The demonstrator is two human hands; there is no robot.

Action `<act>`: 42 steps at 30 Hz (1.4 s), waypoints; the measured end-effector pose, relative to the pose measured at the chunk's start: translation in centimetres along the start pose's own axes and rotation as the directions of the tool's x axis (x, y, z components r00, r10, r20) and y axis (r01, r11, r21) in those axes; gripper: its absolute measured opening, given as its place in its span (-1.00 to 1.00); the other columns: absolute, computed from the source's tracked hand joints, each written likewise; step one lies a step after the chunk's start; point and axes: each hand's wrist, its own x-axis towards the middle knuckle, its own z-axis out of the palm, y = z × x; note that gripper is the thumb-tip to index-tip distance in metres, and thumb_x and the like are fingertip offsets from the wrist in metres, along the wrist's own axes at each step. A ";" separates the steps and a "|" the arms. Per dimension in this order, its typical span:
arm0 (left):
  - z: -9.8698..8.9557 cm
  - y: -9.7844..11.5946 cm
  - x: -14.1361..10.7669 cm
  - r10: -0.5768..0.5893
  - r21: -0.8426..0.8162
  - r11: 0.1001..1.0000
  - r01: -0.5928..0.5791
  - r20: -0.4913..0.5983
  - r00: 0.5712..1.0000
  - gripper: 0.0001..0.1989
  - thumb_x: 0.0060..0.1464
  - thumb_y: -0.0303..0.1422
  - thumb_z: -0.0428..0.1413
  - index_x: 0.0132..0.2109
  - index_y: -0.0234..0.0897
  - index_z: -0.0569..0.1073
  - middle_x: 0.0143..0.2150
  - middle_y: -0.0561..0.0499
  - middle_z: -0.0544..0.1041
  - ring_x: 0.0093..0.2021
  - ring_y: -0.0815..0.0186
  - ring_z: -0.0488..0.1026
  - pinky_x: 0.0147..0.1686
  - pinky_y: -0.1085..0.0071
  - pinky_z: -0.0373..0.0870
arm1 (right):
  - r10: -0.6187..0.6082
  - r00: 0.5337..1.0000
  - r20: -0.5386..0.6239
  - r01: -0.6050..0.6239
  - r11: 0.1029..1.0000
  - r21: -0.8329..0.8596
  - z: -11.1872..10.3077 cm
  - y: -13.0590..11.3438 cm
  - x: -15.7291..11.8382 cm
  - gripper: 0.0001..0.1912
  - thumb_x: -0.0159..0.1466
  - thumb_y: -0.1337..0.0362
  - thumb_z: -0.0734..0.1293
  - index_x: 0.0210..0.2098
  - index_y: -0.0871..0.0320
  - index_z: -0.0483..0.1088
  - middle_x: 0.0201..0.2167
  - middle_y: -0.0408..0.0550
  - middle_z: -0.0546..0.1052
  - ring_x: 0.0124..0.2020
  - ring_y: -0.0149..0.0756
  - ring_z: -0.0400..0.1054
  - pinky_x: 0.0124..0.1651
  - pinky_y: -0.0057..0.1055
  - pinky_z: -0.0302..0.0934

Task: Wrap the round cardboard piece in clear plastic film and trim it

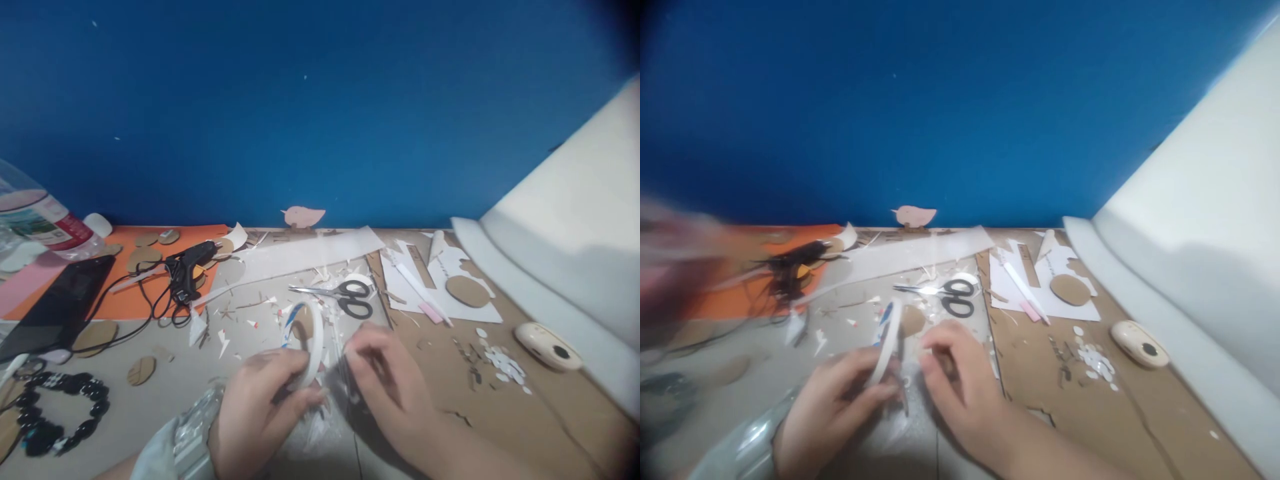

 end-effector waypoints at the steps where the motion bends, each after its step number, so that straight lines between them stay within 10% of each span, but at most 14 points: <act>1: 0.1 0.0 -0.1 -0.017 0.019 1.000 0.017 -0.015 1.000 -0.83 0.12 -0.28 0.05 -0.27 -0.29 0.44 -0.42 0.02 0.55 -0.43 0.33 0.47 -0.38 0.48 0.40 | -0.126 0.991 0.053 0.130 0.987 -0.089 -0.1 -0.2 -0.2 -0.87 0.28 0.37 0.17 -0.19 0.06 0.25 -0.45 -0.19 0.30 -0.43 -0.41 0.19 -0.35 -0.49 0.13; 7: 0.1 0.4 -0.1 0.012 0.149 0.989 0.002 -0.091 0.996 -0.87 0.07 -0.42 -0.01 -0.39 -0.30 0.41 -0.57 0.06 0.46 -0.52 0.33 0.42 -0.50 0.48 0.35 | -0.395 0.875 0.278 0.469 0.835 -0.288 0.3 -0.8 -0.7 -0.68 0.28 0.36 0.18 0.04 0.18 0.14 -0.53 -0.18 0.33 -0.41 -0.35 0.21 -0.35 -0.47 0.14; 42: 0.1 0.3 0.1 -0.035 0.236 0.970 0.051 -0.072 0.997 -0.85 0.10 -0.39 -0.01 -0.44 -0.26 0.30 -0.57 0.11 0.37 -0.54 0.39 0.33 -0.51 0.52 0.21 | -0.230 0.941 0.247 0.295 0.917 -0.268 0.2 -0.6 0.2 -0.65 0.22 0.42 0.19 0.00 0.13 0.19 -0.46 -0.16 0.40 -0.45 -0.39 0.27 -0.41 -0.46 0.17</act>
